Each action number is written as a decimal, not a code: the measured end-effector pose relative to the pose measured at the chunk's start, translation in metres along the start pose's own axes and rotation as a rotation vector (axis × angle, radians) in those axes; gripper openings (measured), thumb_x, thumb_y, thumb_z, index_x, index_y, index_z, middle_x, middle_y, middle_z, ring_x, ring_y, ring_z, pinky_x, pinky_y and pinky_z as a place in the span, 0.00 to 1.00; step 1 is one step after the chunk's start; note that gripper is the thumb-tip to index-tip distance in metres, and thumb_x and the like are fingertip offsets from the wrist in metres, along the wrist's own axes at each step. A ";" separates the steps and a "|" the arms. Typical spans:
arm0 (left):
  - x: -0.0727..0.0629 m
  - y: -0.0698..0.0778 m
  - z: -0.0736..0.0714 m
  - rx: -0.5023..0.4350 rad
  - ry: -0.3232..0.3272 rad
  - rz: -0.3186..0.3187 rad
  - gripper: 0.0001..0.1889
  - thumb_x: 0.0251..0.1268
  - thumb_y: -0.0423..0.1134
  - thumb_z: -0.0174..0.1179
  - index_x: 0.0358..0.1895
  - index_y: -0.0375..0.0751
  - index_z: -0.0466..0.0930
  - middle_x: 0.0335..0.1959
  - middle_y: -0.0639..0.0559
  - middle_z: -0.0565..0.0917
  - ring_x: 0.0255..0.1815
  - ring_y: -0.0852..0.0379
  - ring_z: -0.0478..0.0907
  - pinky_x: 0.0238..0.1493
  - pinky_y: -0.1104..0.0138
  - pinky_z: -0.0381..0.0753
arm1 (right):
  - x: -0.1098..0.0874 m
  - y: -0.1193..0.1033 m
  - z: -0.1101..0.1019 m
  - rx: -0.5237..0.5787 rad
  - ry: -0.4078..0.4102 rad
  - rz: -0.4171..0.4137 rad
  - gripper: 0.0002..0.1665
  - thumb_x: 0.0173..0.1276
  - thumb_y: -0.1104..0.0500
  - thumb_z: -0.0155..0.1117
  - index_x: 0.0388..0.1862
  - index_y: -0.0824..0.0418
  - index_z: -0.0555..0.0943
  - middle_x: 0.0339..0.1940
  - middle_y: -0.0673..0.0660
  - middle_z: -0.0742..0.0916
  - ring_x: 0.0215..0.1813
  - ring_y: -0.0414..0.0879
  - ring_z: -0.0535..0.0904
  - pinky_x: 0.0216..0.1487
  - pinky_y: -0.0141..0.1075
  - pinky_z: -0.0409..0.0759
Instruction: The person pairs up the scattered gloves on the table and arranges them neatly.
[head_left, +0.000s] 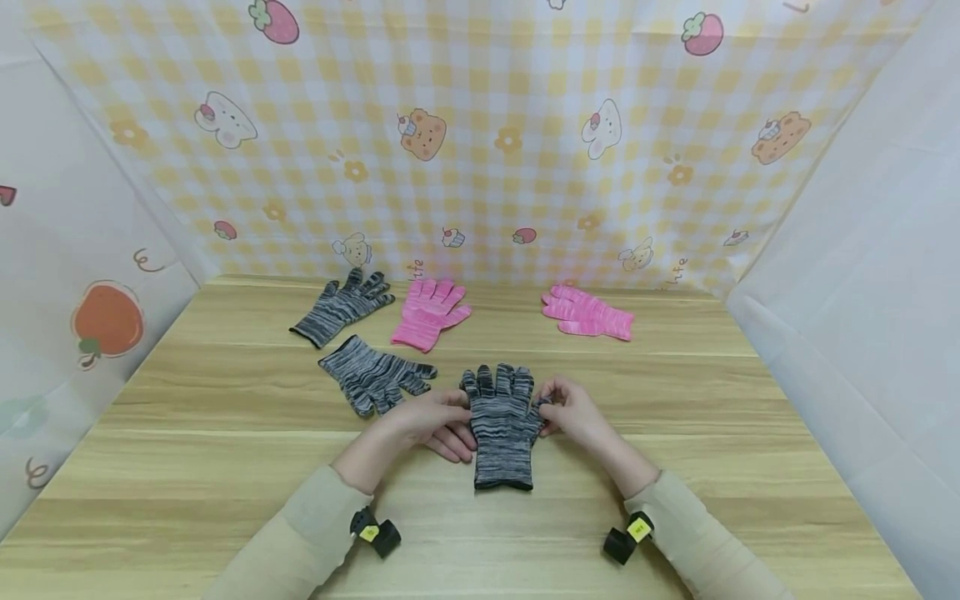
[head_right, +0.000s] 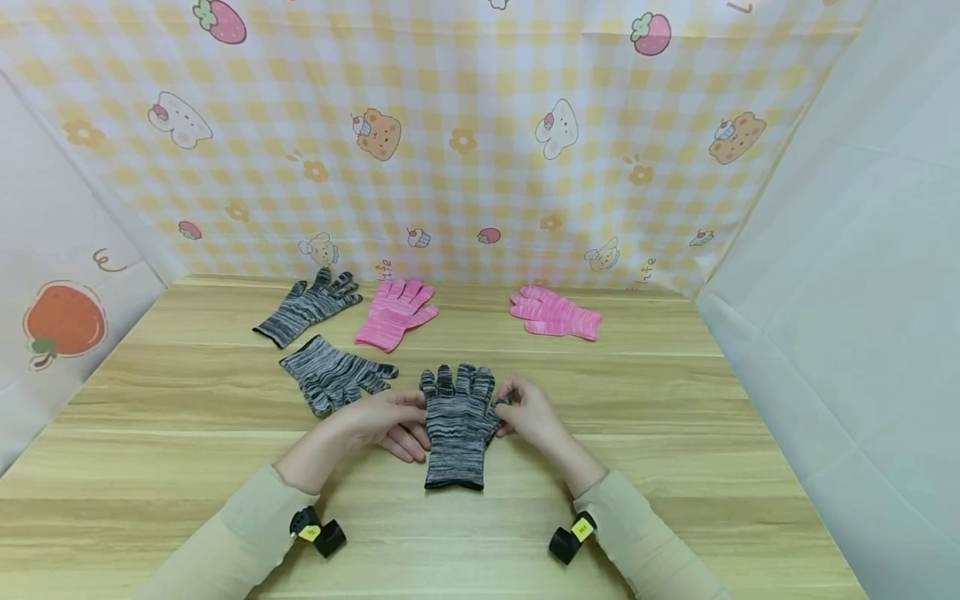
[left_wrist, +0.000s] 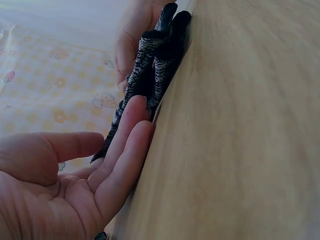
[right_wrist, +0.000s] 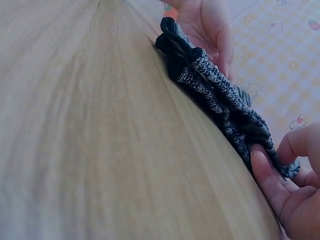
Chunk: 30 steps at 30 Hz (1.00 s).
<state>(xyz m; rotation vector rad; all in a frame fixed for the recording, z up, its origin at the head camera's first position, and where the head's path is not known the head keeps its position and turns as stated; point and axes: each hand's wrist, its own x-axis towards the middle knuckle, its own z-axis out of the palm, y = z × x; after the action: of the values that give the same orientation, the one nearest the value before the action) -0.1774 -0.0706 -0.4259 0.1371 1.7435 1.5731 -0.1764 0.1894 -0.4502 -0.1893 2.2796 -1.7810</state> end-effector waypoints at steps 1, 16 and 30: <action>0.000 0.000 0.000 0.000 -0.003 -0.001 0.20 0.75 0.33 0.44 0.66 0.29 0.59 0.31 0.34 0.84 0.26 0.47 0.84 0.32 0.55 0.84 | 0.000 0.000 0.000 0.001 -0.001 0.002 0.07 0.60 0.76 0.52 0.37 0.72 0.69 0.44 0.66 0.79 0.23 0.47 0.77 0.27 0.39 0.83; 0.000 0.001 -0.001 0.063 0.019 0.003 0.09 0.75 0.34 0.45 0.42 0.30 0.70 0.31 0.35 0.84 0.26 0.46 0.84 0.31 0.57 0.85 | -0.002 -0.006 -0.002 -0.037 -0.027 0.073 0.07 0.66 0.71 0.57 0.41 0.74 0.72 0.30 0.62 0.81 0.19 0.46 0.78 0.23 0.39 0.83; 0.004 0.003 0.000 0.126 0.076 -0.018 0.09 0.75 0.35 0.46 0.42 0.31 0.71 0.28 0.37 0.84 0.22 0.47 0.84 0.26 0.58 0.84 | -0.001 -0.007 -0.005 -0.046 -0.028 0.086 0.03 0.63 0.73 0.54 0.36 0.70 0.72 0.31 0.63 0.81 0.20 0.48 0.80 0.24 0.40 0.83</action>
<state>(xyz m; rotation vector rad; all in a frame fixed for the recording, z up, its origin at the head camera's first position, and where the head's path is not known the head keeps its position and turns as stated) -0.1808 -0.0677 -0.4253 0.1245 1.8985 1.4733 -0.1769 0.1932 -0.4423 -0.1212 2.2749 -1.6743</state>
